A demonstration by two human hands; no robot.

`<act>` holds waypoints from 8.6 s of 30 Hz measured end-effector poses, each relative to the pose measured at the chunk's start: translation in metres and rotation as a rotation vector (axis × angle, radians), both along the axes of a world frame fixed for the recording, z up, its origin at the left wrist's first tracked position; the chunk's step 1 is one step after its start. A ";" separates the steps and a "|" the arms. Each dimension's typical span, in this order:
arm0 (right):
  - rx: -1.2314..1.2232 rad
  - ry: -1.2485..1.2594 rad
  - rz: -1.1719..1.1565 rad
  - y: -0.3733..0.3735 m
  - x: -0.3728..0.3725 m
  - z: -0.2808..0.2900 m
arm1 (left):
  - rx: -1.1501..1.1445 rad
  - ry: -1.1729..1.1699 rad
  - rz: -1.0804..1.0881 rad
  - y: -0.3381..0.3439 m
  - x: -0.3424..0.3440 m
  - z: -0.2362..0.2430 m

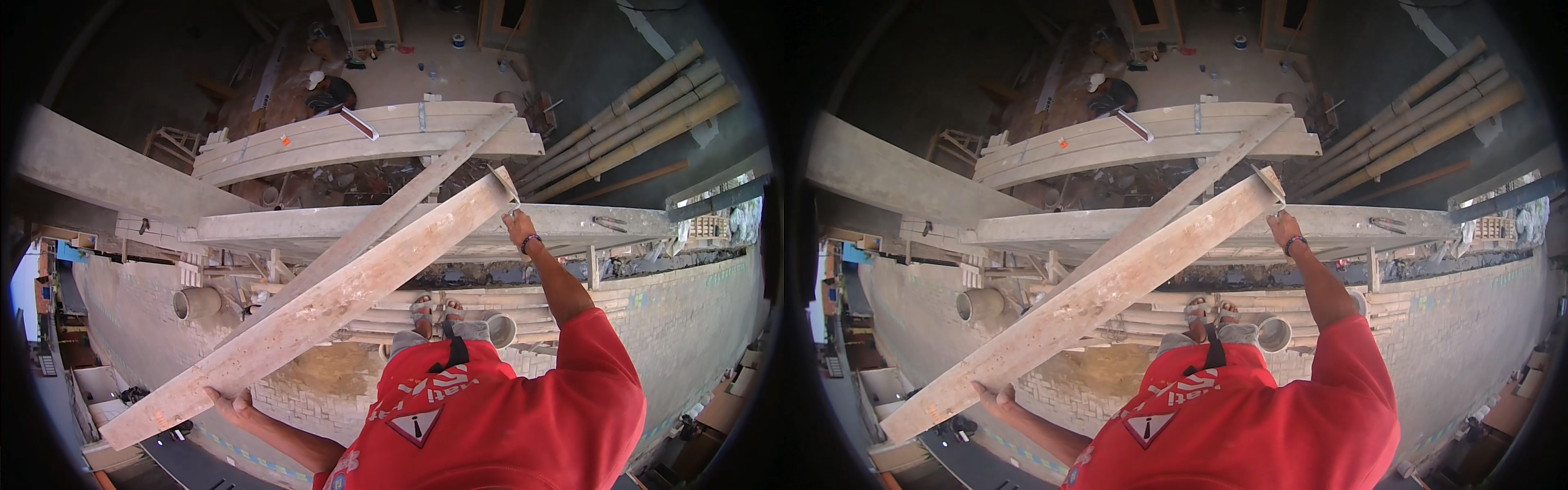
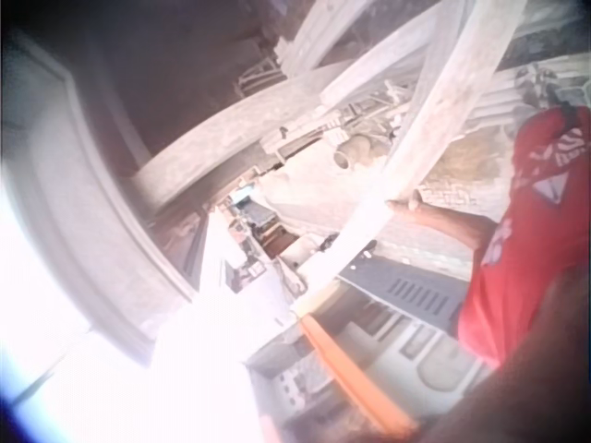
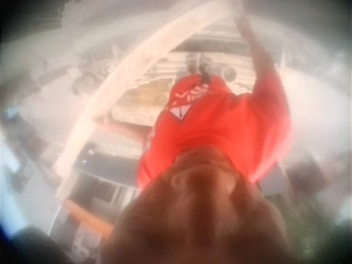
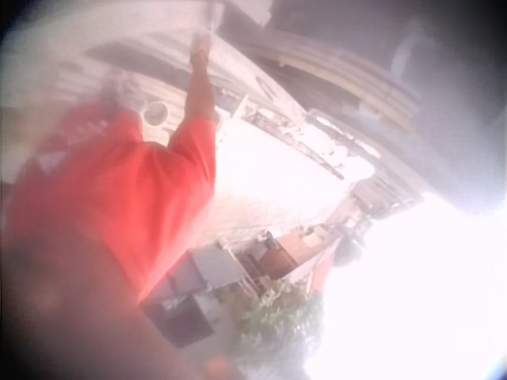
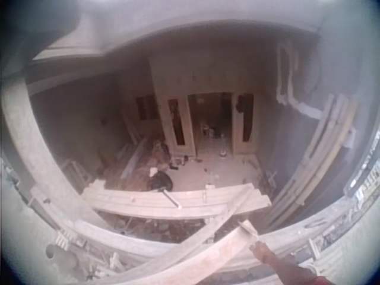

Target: The person applies a white plaster-like substance to long wooden planks using a trowel. They scoop the material from a bucket and spread it along the plank surfaces, then place the treated planks onto a wooden support structure.

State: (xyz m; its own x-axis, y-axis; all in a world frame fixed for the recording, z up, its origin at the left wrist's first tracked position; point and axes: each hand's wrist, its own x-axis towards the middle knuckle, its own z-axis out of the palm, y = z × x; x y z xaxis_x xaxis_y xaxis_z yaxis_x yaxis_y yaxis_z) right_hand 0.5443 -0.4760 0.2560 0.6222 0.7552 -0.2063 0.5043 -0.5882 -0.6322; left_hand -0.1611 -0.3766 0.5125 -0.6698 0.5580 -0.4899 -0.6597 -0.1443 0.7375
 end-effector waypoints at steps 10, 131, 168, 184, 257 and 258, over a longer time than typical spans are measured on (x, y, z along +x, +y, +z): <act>0.015 -0.123 -0.064 -0.002 0.001 -0.007 | -0.084 0.062 0.039 0.000 -0.010 -0.012; 0.050 -0.391 1.441 0.239 -0.304 0.380 | 1.341 -0.971 -1.083 0.046 0.251 -0.118; 0.718 -0.550 1.754 0.296 -0.370 0.391 | 1.336 -0.980 -1.205 0.018 0.289 -0.133; 0.509 -0.320 1.525 0.343 -0.396 0.393 | 1.293 -1.069 -1.147 -0.004 0.318 -0.158; 0.532 0.153 0.899 0.171 -0.299 0.239 | 0.071 -0.447 -0.650 -0.015 0.317 -0.136; 0.494 0.169 0.915 0.170 -0.298 0.244 | 0.105 -0.470 -0.673 -0.018 0.318 -0.132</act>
